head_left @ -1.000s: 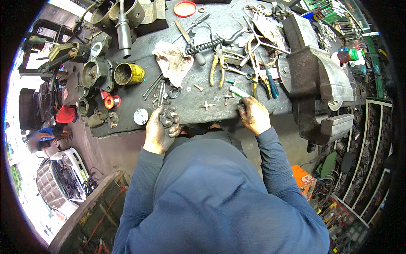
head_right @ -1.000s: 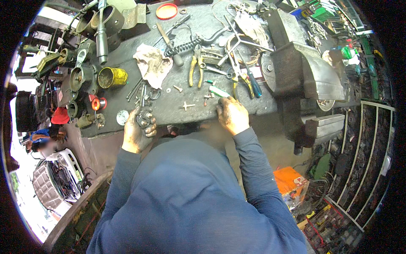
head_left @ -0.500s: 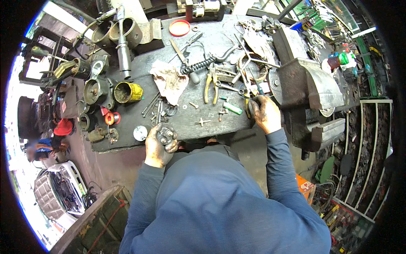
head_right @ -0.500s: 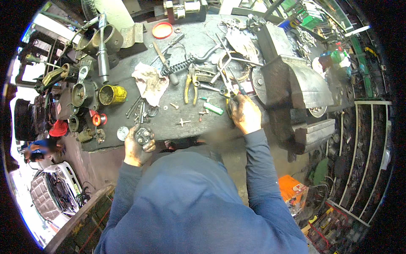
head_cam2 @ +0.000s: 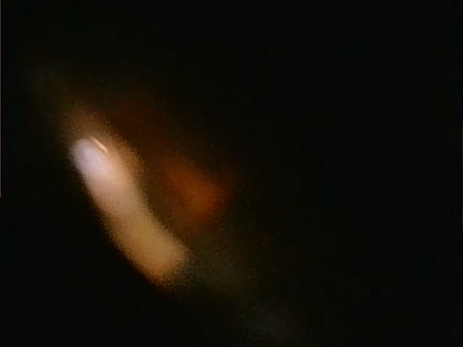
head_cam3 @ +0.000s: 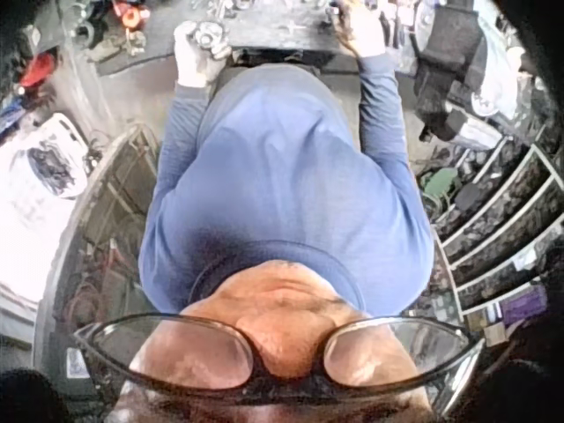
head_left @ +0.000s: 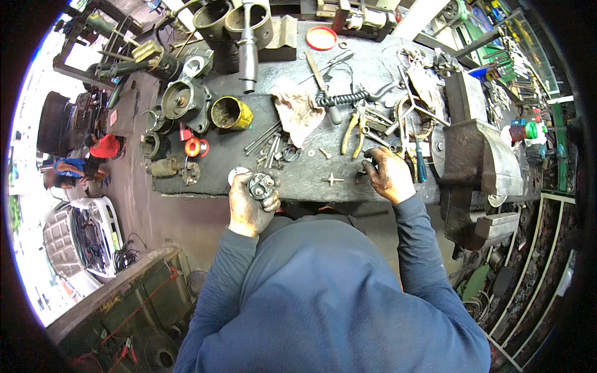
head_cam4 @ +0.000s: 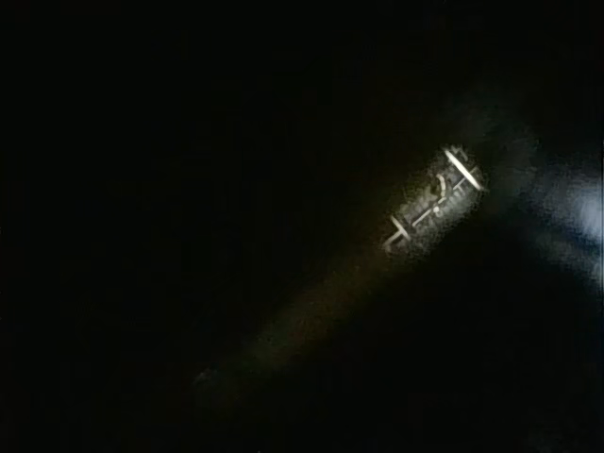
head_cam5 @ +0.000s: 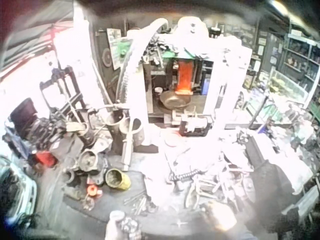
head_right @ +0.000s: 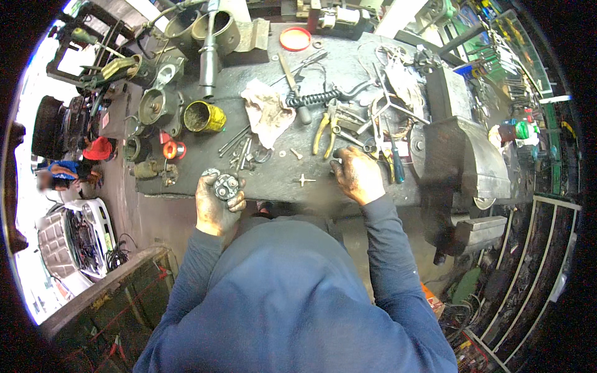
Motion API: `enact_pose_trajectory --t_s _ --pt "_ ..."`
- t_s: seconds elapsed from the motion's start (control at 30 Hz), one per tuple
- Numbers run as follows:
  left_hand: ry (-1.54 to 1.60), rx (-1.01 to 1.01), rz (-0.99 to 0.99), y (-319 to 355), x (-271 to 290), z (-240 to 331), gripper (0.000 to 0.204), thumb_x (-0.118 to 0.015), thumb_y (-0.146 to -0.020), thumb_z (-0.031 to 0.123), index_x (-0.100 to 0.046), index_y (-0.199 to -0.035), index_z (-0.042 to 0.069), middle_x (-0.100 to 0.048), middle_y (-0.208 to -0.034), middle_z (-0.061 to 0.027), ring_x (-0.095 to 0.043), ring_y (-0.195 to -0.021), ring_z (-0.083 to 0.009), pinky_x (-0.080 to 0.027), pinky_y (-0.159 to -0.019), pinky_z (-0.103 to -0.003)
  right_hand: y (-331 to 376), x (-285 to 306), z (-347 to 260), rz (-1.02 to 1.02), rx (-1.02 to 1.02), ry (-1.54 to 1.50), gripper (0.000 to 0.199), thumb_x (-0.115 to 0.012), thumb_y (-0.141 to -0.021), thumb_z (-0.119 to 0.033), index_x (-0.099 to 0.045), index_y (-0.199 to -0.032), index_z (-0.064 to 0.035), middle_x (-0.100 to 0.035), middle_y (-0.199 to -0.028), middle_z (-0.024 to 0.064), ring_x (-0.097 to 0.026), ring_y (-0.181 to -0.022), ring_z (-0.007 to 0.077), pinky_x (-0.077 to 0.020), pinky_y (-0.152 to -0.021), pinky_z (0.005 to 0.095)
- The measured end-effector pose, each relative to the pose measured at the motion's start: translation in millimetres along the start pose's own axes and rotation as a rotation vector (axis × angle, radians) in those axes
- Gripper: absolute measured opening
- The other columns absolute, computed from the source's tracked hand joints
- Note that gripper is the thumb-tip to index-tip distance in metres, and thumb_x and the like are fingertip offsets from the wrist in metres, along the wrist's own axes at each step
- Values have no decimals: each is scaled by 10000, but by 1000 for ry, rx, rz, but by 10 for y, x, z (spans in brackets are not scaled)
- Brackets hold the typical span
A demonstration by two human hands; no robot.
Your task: The person retrieves a cylindrical mechanical part and small metal components from a bowl, then inserts the components into the cylinder one by one. They move to a grinding machine to smooth the part, then return to the workbench to continue inserting components and adjusting the assembly.
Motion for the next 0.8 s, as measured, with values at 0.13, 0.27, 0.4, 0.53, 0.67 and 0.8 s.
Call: enact_pose_trajectory --t_s 0.13,0.27,0.4,0.53,0.67,0.8 --pt "-32 -43 -73 48 139 129 435 -551 -960 390 -674 -1105 -2 -672 -982 -141 -479 -534 -158 -373 -483 -276 -52 -124 -164 -81 44 -23 232 -723 -925 -225 -710 -1052 -31 -695 -1002 192 -698 -896 402 -555 -793 474" --pt "-108 -47 -72 222 31 254 424 -538 -979 372 -647 -1170 9 -670 -966 -137 -472 -541 -140 -363 -495 -263 21 -261 -281 -87 68 -43 201 -730 -897 -203 -699 -1028 -54 -688 -974 171 -696 -910 391 -555 -807 477" --pt "-104 106 -98 315 187 318 393 -514 -991 374 -655 -1131 35 -687 -909 -145 -461 -529 -129 -350 -480 -272 197 -326 -430 -112 33 -2 196 -741 -882 -196 -691 -1013 -59 -682 -947 171 -691 -912 395 -556 -809 476" --pt "-259 267 -104 229 320 116 362 -481 -1072 360 -667 -1042 51 -679 -789 -88 -495 -512 -122 -340 -451 -264 583 -447 -559 -151 -100 -2 192 -728 -905 -197 -686 -1007 -41 -685 -967 199 -686 -908 416 -553 -800 490" --pt "-370 283 -204 173 369 -35 376 -521 -1088 383 -696 -989 65 -670 -750 -46 -485 -502 -95 -343 -446 -249 1032 -509 -679 -218 -228 41 190 -721 -910 -194 -691 -1020 -42 -698 -981 216 -688 -923 424 -555 -808 490" --pt "-407 386 -172 203 336 44 321 -517 -1090 306 -677 -1031 34 -667 -803 -81 -529 -542 -125 -367 -463 -260 1269 -434 -783 -296 -308 -80 208 -724 -909 -208 -705 -1033 -43 -713 -961 208 -691 -936 419 -547 -863 492"
Point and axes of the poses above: each hand's wrist, its own y-axis away from the middle knuckle, its own x-axis out of the back of the hand, z = x × y, the point moved 2 cm from there along -y, towards the middle knuckle
